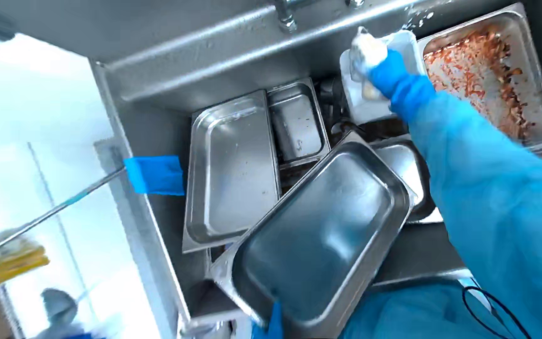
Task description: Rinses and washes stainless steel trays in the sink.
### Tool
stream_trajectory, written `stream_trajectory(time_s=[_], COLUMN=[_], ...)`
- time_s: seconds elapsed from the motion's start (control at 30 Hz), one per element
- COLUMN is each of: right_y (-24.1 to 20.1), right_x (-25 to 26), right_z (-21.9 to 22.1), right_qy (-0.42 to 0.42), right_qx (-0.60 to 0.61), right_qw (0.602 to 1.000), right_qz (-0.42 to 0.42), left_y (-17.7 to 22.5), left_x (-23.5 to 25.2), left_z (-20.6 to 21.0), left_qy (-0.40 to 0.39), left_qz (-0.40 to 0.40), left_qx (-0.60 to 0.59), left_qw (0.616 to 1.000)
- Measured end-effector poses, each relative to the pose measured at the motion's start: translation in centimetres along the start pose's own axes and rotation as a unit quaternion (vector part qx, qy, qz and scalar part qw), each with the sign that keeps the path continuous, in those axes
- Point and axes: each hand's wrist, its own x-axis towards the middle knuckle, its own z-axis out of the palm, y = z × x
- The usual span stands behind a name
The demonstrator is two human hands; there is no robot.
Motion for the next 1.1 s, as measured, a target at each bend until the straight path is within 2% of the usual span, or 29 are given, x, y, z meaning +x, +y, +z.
stream_trajectory(time_s=[0.07, 0.13, 0.17, 0.2, 0.27, 0.33, 0.43, 0.5, 0.53, 0.6, 0.63, 0.67, 0.73, 0.77, 0.8, 0.87, 0.93, 0.97, 1.03, 1.1], right_y=[-6.9, -11.9, -12.4, -12.1, -11.6, -15.4, -30.2, -37.9, -38.8, -34.8, -31.2, -27.6, -22.5, -22.8, -25.0, -31.2, -37.2, -38.2, -35.8, -30.7], right_x=[-9.9, -21.6, -25.3, -26.8, -26.6, -25.8, -29.4, -32.2, -32.5, -31.3, -29.8, -28.0, -23.7, -23.0, -23.9, -27.3, -32.7, -34.6, -36.5, -37.9], right_z=[2.6, 4.9, 7.1, 9.5, 13.6, 16.7, 17.8, 17.9, 18.0, 18.5, 18.4, 18.4, 18.3, 18.2, 18.0, 16.7, 14.4, 12.9, 10.6, 10.0], right_qy=[-0.005, -0.061, -0.077, -0.061, -0.01, 0.007, 0.016, -0.042, -0.078, -0.072, -0.062, -0.049, -0.04, -0.042, -0.038, -0.031, -0.114, -0.196, -0.336, -0.352], right_qx=[0.122, 0.243, 0.255, 0.244, 0.181, 0.149, 0.153, 0.24, 0.266, 0.23, 0.206, 0.18, 0.148, 0.153, 0.164, 0.2, 0.246, 0.257, 0.231, 0.182], right_qw=[0.991, 0.943, 0.915, 0.898, 0.903, 0.933, 0.979, 0.97, 0.96, 0.968, 0.976, 0.98, 0.965, 0.961, 0.964, 0.975, 0.962, 0.946, 0.913, 0.918], right_qz=[0.051, 0.22, 0.302, 0.362, 0.39, 0.329, 0.135, -0.007, -0.048, -0.07, -0.02, 0.066, 0.212, 0.227, 0.206, 0.093, 0.025, 0.025, 0.024, 0.031], left_y=[0.0, 0.2, 0.3, 0.4, 0.1, 0.1, -0.1, -0.4, -0.6, -0.8, -0.9, -1.0, -1.1, -1.3, -1.2, -0.1, 0.1, 0.2, 1.1, 1.1], left_x=[0.5, 0.7, 0.8, 0.9, 1.3, 2.0, 2.7, 2.9, 3.2, 3.7, 3.7, 3.7, 3.5, 3.5, 3.6, 4.0, 4.2, 4.3, 4.6, 4.2], left_z=[0.1, 0.9, 0.9, 0.8, 0.5, 0.4, 0.3, 0.5, 0.2, 0.2, 0.3, 0.3, 1.0, 0.8, 0.6, 1.7, 1.1, 0.9, 1.0, 1.1], left_qy=[-0.017, -0.028, -0.032, -0.034, -0.033, -0.036, -0.053, -0.059, -0.054, -0.046, -0.038, -0.033, -0.026, -0.023, -0.023, -0.022, -0.018, -0.014, -0.002, 0.004], left_qz=[0.011, 0.028, 0.035, 0.042, 0.054, 0.065, 0.113, 0.164, 0.181, 0.185, 0.179, 0.174, 0.159, 0.155, 0.155, 0.163, 0.172, 0.175, 0.176, 0.167], left_qx=[0.04, 0.056, 0.06, 0.06, 0.06, 0.065, 0.064, 0.061, 0.062, 0.059, 0.051, 0.048, 0.041, 0.036, 0.028, -0.004, -0.015, -0.017, -0.031, -0.051], left_qw=[0.999, 0.998, 0.997, 0.997, 0.996, 0.995, 0.99, 0.983, 0.98, 0.98, 0.982, 0.983, 0.986, 0.987, 0.987, 0.986, 0.985, 0.984, 0.984, 0.985])
